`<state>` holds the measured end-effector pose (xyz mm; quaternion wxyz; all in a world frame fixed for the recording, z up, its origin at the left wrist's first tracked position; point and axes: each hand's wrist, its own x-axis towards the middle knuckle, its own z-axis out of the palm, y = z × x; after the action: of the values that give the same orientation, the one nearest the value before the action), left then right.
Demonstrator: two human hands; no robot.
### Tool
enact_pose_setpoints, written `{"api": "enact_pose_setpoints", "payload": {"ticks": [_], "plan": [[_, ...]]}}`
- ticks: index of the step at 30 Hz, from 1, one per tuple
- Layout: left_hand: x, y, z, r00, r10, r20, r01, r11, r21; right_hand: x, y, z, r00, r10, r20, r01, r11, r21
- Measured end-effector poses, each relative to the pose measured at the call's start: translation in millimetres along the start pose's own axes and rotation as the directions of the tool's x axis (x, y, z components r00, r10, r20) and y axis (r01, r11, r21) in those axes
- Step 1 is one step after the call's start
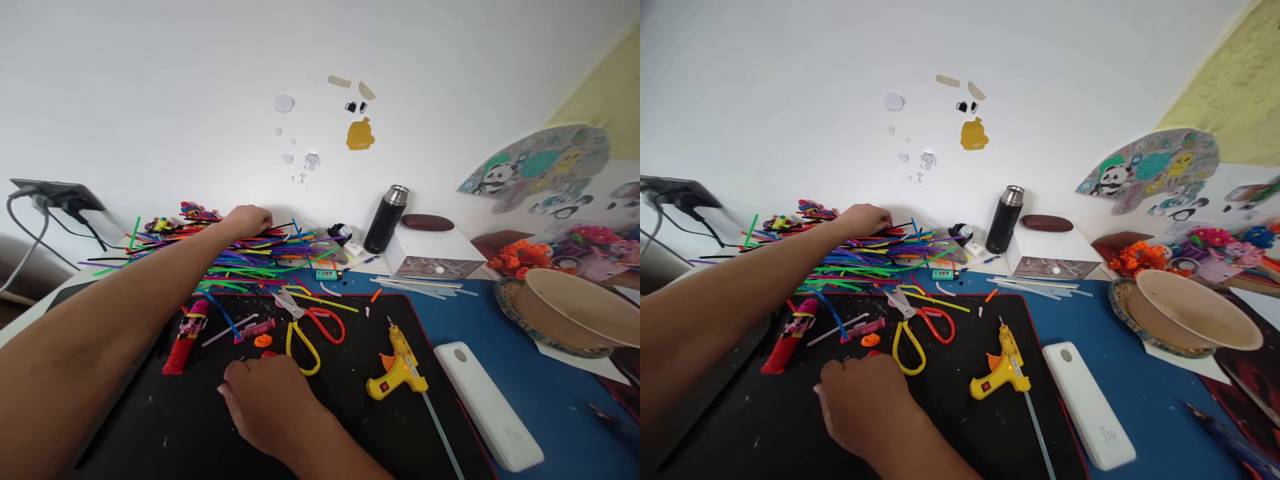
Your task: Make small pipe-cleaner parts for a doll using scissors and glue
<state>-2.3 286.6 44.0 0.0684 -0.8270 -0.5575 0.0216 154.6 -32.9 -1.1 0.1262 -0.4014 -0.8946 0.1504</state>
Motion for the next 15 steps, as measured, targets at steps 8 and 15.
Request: {"api": "enact_pose_setpoints", "payload": {"ticks": [8,15], "plan": [[-15,10,-68.3,0.917,-0.176,-0.359,0.133,0.981,-0.139,0,0,-5,0.999,0.02,0.036,-0.02,1.0,0.012],[-42,15,-181.2,0.759,-0.144,-0.634,-0.206,0.872,-0.445,1,1,-3,1.0,0.027,-0.012,-0.027,0.999,0.026]]}}
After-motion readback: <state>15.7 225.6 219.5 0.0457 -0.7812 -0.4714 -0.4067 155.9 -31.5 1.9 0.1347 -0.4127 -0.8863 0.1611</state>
